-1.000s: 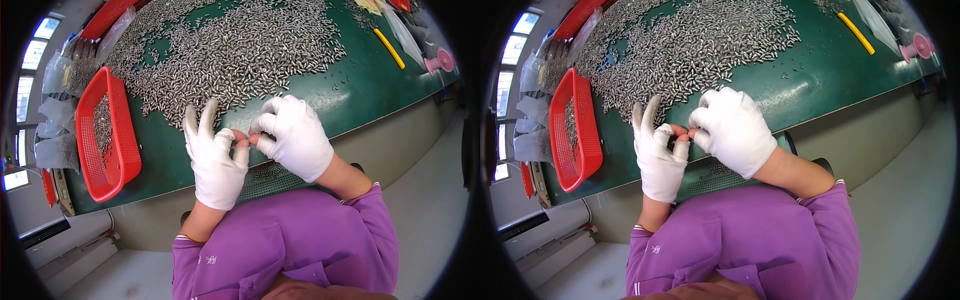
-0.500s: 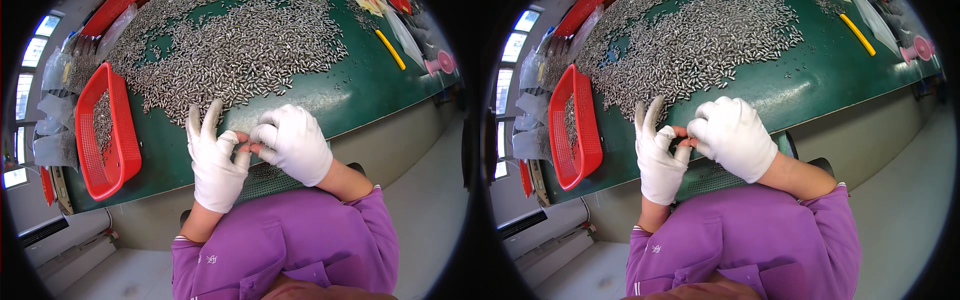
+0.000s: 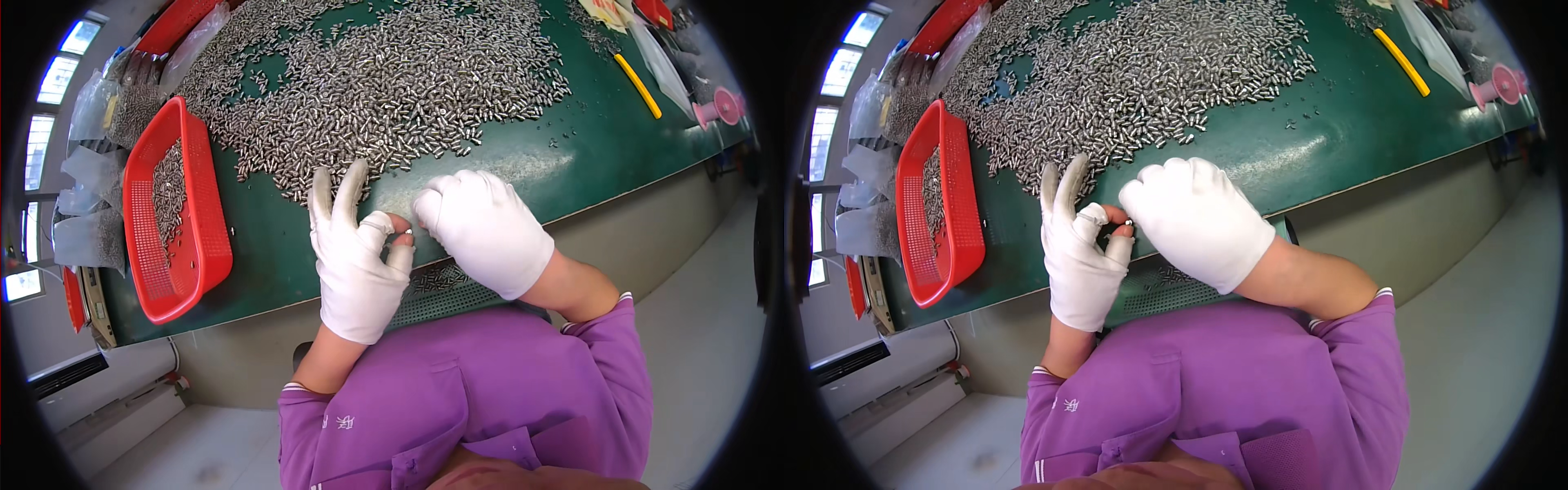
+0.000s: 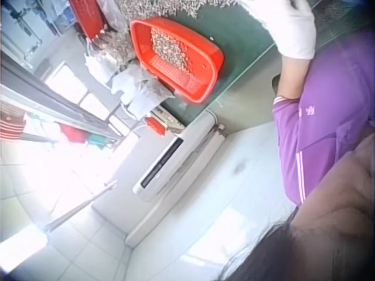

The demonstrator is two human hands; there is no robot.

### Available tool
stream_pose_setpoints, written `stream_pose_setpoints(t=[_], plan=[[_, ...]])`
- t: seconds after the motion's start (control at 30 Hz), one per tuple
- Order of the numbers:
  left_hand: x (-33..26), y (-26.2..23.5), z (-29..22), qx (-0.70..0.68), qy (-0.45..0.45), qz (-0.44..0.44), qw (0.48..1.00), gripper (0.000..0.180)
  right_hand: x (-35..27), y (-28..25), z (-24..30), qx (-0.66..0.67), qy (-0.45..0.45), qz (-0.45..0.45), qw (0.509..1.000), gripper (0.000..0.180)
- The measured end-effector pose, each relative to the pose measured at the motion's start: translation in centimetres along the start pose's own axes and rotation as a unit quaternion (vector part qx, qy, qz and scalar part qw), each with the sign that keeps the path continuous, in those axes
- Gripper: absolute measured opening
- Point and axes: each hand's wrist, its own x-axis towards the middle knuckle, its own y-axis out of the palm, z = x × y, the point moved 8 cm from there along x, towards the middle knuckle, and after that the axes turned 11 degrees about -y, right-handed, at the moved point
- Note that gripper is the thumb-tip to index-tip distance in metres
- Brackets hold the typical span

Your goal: Sorting and inspecting small metal hardware components at a manufacturing workbench.

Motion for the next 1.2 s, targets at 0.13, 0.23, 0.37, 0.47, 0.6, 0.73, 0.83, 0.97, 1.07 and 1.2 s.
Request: stream_pose_setpoints(t=[0.13,0.23,0.37,0.47,0.6,0.73,0.83,0.97,1.07,1.2], plan=[[0.1,0.0,0.1,-0.013,0.003,-0.004,1.000,0.028,0.2,0.1,0.5,-0.008,-0.018,0.029,0.999,0.010],[0.1,0.2,0.3,-0.018,-0.001,0.002,1.000,0.028,0.3,0.4,0.4,-0.008,-0.029,0.038,0.999,0.013],[0.0,0.0,0.2,0.003,0.002,-0.002,1.000,0.028,0.4,0.6,-0.5,0.072,-0.031,0.004,0.997,0.009],[0.0,0.0,0.3,0.003,-0.008,0.003,1.000,0.026,0.2,0.9,-1.1,0.120,-0.017,0.006,0.993,0.012],[0.0,0.0,0.0,0.004,-0.005,0.005,1.000,0.026,0.1,0.9,-1.3,0.140,-0.003,-0.013,0.990,0.013],[0.0,0.0,0.1,0.009,-0.001,0.001,1.000,0.025,-0.3,0.9,-1.3,0.111,0.028,-0.023,0.993,0.011],[0.0,0.0,0.0,0.007,0.000,0.000,1.000,0.025,-0.4,0.5,-1.3,0.101,0.031,-0.044,0.993,0.010],[-0.1,-0.1,0.1,0.006,-0.002,-0.001,1.000,0.026,-0.4,0.1,-1.2,0.083,0.030,-0.010,0.996,0.011],[-0.1,-0.1,0.1,0.009,-0.004,-0.004,1.000,0.026,-0.5,0.1,-0.9,0.080,0.032,0.003,0.996,0.011],[-0.1,-0.2,0.1,0.008,-0.006,0.000,1.000,0.026,-0.2,0.9,-0.6,0.076,0.024,0.008,0.997,0.013]])
